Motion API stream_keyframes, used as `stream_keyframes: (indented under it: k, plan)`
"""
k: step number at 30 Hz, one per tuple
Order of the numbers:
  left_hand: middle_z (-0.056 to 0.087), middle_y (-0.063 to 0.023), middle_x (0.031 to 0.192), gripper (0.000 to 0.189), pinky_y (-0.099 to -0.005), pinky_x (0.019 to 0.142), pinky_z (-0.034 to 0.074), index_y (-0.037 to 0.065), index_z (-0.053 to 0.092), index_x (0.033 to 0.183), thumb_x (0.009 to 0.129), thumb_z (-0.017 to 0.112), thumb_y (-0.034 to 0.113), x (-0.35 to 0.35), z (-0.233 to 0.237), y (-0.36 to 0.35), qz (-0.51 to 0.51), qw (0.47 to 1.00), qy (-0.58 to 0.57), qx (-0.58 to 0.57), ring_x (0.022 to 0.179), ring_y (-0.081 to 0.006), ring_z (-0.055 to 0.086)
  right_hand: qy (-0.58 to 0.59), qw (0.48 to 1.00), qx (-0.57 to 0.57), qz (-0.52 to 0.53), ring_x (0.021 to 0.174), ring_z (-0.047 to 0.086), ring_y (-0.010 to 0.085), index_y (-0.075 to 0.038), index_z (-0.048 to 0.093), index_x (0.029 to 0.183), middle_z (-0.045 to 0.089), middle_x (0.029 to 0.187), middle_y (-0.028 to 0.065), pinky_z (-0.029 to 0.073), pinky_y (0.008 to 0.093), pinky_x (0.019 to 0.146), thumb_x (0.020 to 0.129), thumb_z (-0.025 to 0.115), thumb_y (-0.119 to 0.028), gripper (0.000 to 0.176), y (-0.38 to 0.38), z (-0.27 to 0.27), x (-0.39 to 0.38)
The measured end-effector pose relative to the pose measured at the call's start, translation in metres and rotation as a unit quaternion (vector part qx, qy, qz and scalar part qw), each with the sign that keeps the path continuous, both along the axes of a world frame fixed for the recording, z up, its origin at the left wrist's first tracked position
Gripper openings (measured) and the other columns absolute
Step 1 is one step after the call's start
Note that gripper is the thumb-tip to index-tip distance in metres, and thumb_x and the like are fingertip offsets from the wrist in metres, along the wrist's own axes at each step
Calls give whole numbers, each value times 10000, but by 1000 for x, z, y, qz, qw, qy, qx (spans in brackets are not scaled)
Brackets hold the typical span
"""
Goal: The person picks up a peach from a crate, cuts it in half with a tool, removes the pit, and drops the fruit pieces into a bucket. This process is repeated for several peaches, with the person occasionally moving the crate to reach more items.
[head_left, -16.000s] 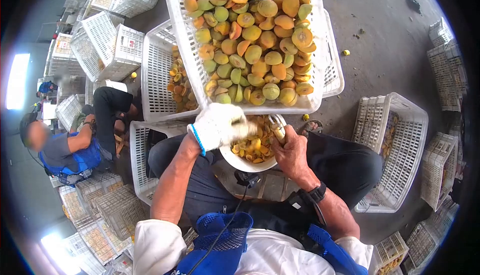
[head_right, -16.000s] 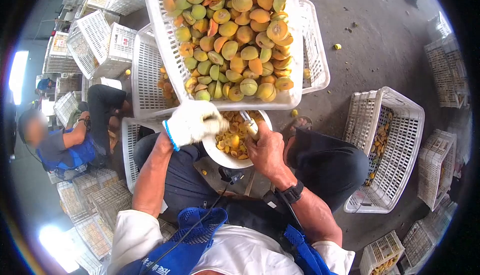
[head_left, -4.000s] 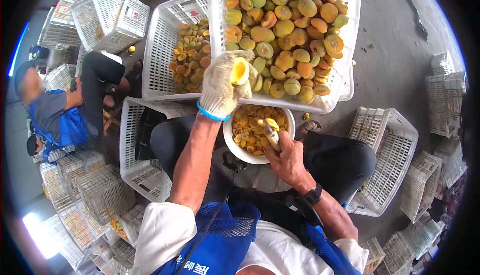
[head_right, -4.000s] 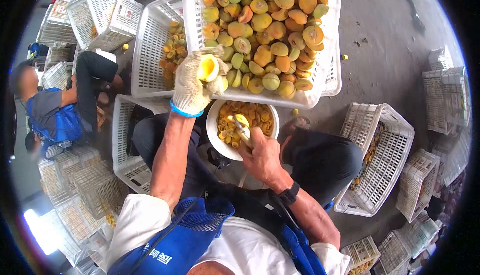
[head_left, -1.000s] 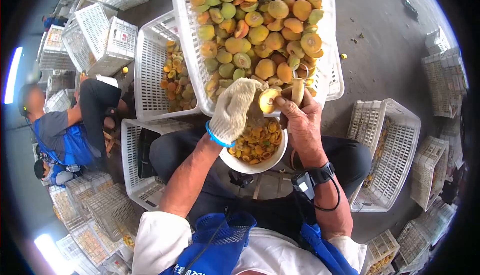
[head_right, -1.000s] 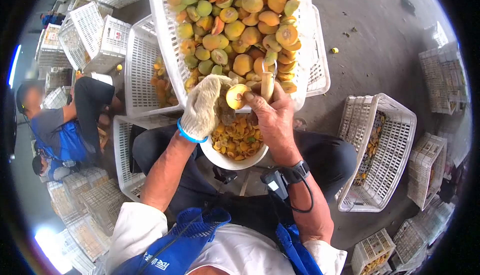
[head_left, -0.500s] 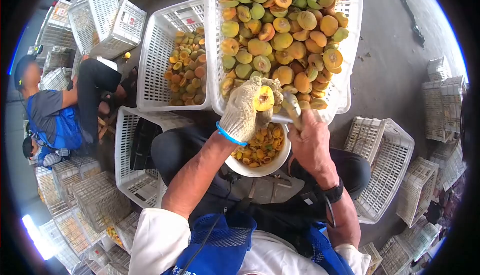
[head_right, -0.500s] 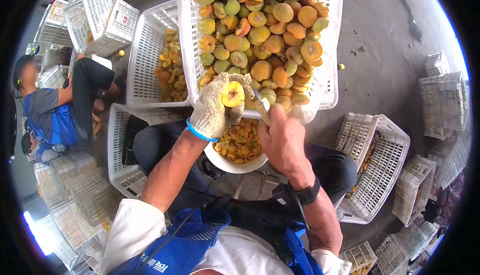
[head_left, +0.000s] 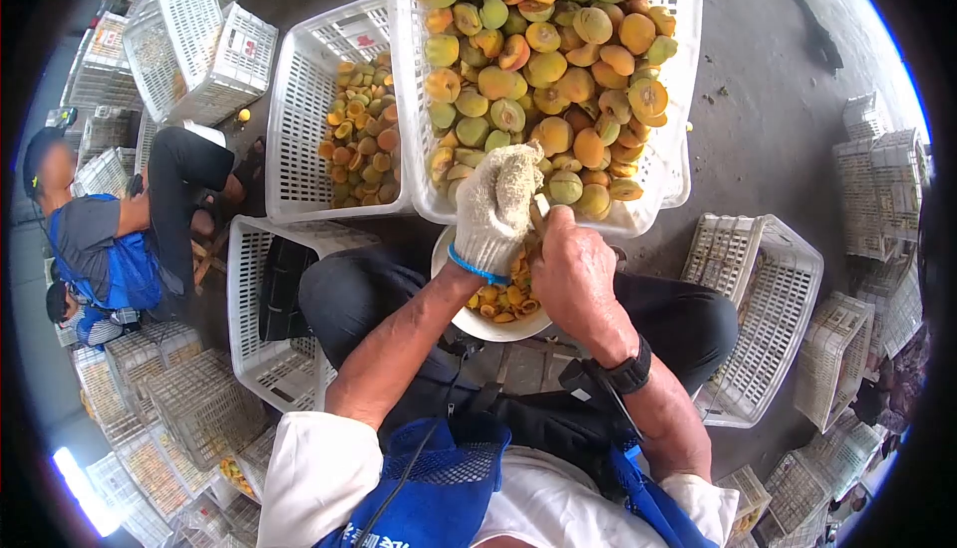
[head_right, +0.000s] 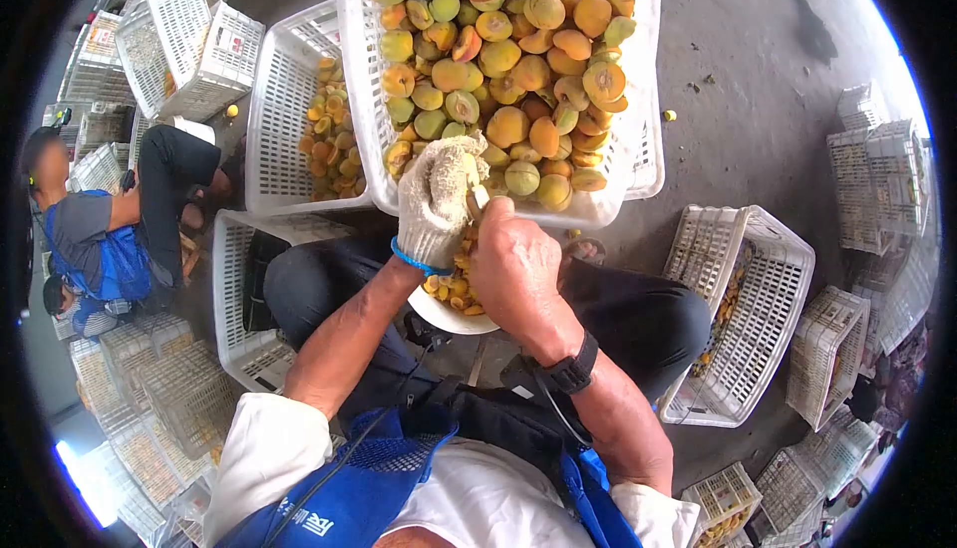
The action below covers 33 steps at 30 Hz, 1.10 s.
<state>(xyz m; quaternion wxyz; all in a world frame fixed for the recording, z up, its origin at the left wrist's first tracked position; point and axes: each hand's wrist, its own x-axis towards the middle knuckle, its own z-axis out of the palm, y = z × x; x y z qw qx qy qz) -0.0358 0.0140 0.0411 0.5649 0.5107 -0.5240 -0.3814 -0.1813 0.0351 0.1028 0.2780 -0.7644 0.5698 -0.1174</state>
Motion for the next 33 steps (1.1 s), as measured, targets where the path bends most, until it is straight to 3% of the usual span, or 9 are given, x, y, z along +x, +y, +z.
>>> stream_keyframes:
  k: [8,13,15,21,25,28,30,31,33]
  plan:
    - [751,-71,1105,212,-292,859,557,-7,695,1187,1039,645,136,28,24,-10,-174,979,31,104,950,-105,663,-57,995,12,86,748,675,498,5,542,984,664,751,266,552,572,678,820,654,-79,215,-8,-1,-25]
    - [735,-65,1164,334,-293,877,562,-17,662,1275,1069,624,242,24,11,-1,-140,957,-198,-158,974,-130,678,-209,952,215,56,759,697,395,48,578,973,646,766,268,541,482,699,832,657,-122,234,-19,3,-37]
    - [721,-77,1197,396,-291,877,561,-17,643,1308,1087,587,306,13,7,4,-140,960,204,134,988,-132,679,-257,933,251,25,754,665,261,80,594,1009,622,743,221,527,435,711,849,662,-147,285,-19,4,-34]
    - [719,-88,1195,316,-288,874,561,-15,649,1283,1105,544,225,15,11,5,-112,971,177,118,993,-142,682,-368,816,443,-50,779,631,187,92,589,1049,610,745,169,522,409,709,879,680,-157,316,-19,3,-25]
    - [731,-92,1150,310,-288,853,566,-26,664,1241,1104,549,227,26,1,4,-108,978,100,146,958,-127,675,-255,947,171,98,700,673,411,7,576,993,613,718,220,541,464,664,836,734,-142,268,-24,-27,-33]
    - [751,-77,1065,319,-290,841,570,-26,688,1182,1105,543,248,22,21,5,-72,984,63,152,935,-122,679,-148,976,82,139,763,659,494,-16,550,965,638,753,256,541,523,677,808,735,-115,263,-23,-27,-41]
    - [756,-74,1027,342,-293,827,575,-23,695,1143,1100,543,281,33,18,1,-125,965,-206,-99,925,-127,685,-129,978,84,140,802,663,507,-40,556,991,648,752,250,533,562,693,795,735,-112,275,-11,-30,-42]
    - [753,-106,1030,361,-304,821,568,-13,716,1103,1086,542,304,33,33,-4,-145,950,106,256,912,-157,695,-124,983,85,109,793,663,504,-50,557,997,648,747,250,531,568,692,791,741,-120,285,-1,-33,-40]
    - [752,-105,1019,367,-300,800,567,-11,723,1080,1083,545,310,33,26,-1,-136,955,118,235,885,-152,691,-126,988,78,54,785,666,502,-71,552,1021,658,748,252,524,583,690,779,759,-137,325,22,-47,-29]
